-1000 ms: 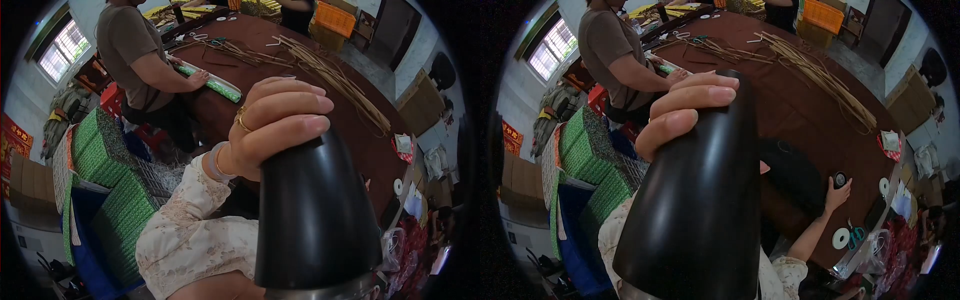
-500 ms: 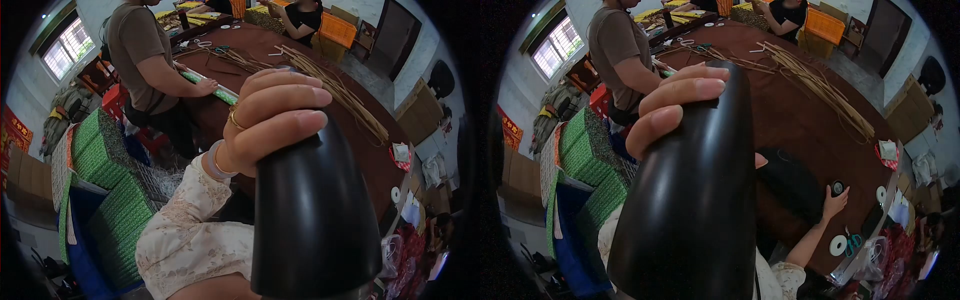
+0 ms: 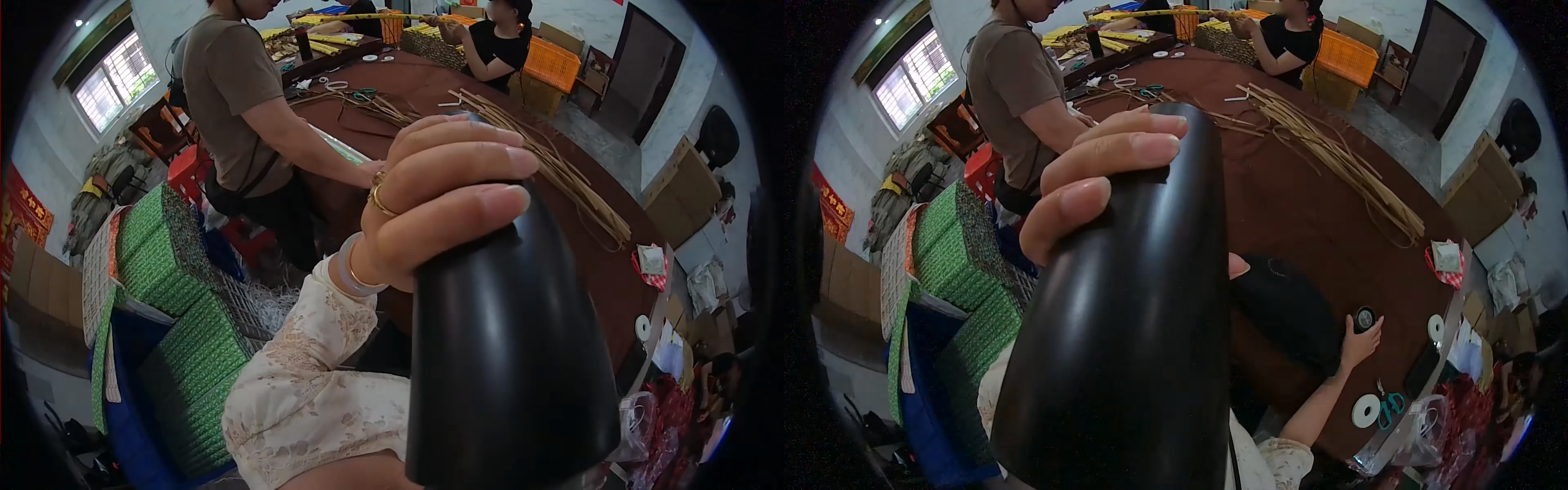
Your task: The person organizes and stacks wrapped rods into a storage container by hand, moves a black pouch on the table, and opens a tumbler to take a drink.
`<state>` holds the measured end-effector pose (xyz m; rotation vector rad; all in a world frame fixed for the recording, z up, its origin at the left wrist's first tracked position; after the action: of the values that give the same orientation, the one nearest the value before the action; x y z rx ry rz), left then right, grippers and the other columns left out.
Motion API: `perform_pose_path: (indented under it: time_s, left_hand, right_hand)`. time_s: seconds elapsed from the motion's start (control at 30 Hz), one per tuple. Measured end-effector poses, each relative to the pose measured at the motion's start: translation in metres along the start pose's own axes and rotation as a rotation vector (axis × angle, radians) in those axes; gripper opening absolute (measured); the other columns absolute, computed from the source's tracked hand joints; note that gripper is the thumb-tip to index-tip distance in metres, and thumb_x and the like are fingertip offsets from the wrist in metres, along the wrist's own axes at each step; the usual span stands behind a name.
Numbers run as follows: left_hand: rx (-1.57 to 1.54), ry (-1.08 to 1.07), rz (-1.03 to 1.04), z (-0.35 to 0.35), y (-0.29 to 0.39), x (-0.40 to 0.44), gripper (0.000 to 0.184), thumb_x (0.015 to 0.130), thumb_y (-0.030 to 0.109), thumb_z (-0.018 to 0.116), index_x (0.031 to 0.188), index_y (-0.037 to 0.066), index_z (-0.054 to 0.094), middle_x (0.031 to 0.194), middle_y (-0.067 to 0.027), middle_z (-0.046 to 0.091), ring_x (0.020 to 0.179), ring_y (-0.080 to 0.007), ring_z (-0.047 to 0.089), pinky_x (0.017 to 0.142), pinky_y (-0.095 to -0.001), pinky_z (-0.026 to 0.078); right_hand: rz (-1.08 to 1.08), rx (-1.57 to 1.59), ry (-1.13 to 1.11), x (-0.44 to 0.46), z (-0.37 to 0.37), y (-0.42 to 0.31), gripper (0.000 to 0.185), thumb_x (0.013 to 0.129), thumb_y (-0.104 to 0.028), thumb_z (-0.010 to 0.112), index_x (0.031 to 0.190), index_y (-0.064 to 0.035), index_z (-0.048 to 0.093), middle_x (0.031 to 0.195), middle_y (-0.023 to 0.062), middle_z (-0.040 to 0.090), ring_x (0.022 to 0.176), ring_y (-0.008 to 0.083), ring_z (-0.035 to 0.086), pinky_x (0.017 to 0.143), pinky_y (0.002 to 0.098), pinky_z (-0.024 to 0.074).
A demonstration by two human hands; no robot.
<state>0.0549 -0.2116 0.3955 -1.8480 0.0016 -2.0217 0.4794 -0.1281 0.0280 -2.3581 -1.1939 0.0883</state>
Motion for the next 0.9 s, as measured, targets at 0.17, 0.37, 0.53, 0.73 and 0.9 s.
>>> perform_pose_path:
  time_s: [0.17, 0.37, 0.53, 0.73, 0.9]
  left_hand:
    - [0.001, -0.027, -0.042, 0.0, -0.002, 0.001, 0.03, 0.079, 0.022, 0.065, 0.103, 0.006, 0.055, 0.103, -0.0131, 0.06, 0.093, -0.0279, 0.06, 0.08, -0.0375, 0.046]
    - [0.007, -0.028, -0.059, 0.001, -0.002, -0.004, 0.029, 0.08, 0.021, 0.064, 0.102, 0.006, 0.055, 0.102, -0.0137, 0.06, 0.092, -0.0272, 0.06, 0.08, -0.037, 0.046]
    - [-0.074, -0.029, -0.102, 0.007, -0.001, -0.014, 0.032, 0.078, 0.019, 0.065, 0.105, 0.004, 0.055, 0.1, -0.0138, 0.061, 0.091, -0.0275, 0.06, 0.079, -0.0374, 0.046]
    - [-0.259, -0.252, -0.413, 0.011, 0.001, -0.023, 0.048, 0.071, 0.012, 0.072, 0.113, 0.001, 0.051, 0.103, -0.0139, 0.058, 0.093, -0.0262, 0.058, 0.08, -0.035, 0.045]
    - [-0.663, -0.32, -0.79, 0.037, 0.008, -0.087, 0.082, 0.06, 0.023, 0.084, 0.125, 0.002, 0.038, 0.116, -0.0128, 0.05, 0.106, -0.023, 0.052, 0.091, -0.0342, 0.041]
  right_hand:
    - [0.003, 0.016, 0.012, -0.001, 0.001, 0.001, 0.09, 0.072, -0.061, 0.06, 0.141, -0.0141, 0.025, 0.136, 0.0162, 0.036, 0.126, 0.0354, 0.032, 0.102, 0.0497, 0.0273]
    - [0.026, 0.014, -0.009, -0.002, -0.002, 0.0, 0.089, 0.073, -0.059, 0.061, 0.14, -0.0131, 0.025, 0.137, 0.0168, 0.035, 0.126, 0.0356, 0.032, 0.102, 0.0493, 0.0272]
    - [-0.033, 0.009, 0.07, 0.0, 0.0, 0.004, 0.084, 0.074, -0.055, 0.063, 0.133, -0.0023, 0.036, 0.138, 0.0158, 0.031, 0.127, 0.0347, 0.029, 0.104, 0.0457, 0.0266]
    - [0.0, 0.118, 0.032, -0.004, -0.009, -0.004, 0.079, 0.073, -0.052, 0.066, 0.125, 0.0024, 0.043, 0.138, 0.0157, 0.031, 0.127, 0.0334, 0.029, 0.104, 0.0449, 0.0265]
    - [-0.091, 0.426, 0.211, -0.002, -0.012, 0.004, 0.071, 0.074, -0.038, 0.072, 0.123, 0.0046, 0.044, 0.129, 0.0216, 0.04, 0.119, 0.0352, 0.039, 0.1, 0.043, 0.0322]
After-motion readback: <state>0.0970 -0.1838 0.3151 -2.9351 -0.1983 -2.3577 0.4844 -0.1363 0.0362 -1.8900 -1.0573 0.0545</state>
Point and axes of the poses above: each hand's wrist, its own x-axis towards the middle knuckle, its own z-axis out of the palm, y = z × x, the point moved 6 cm from there along x, towards the middle knuckle
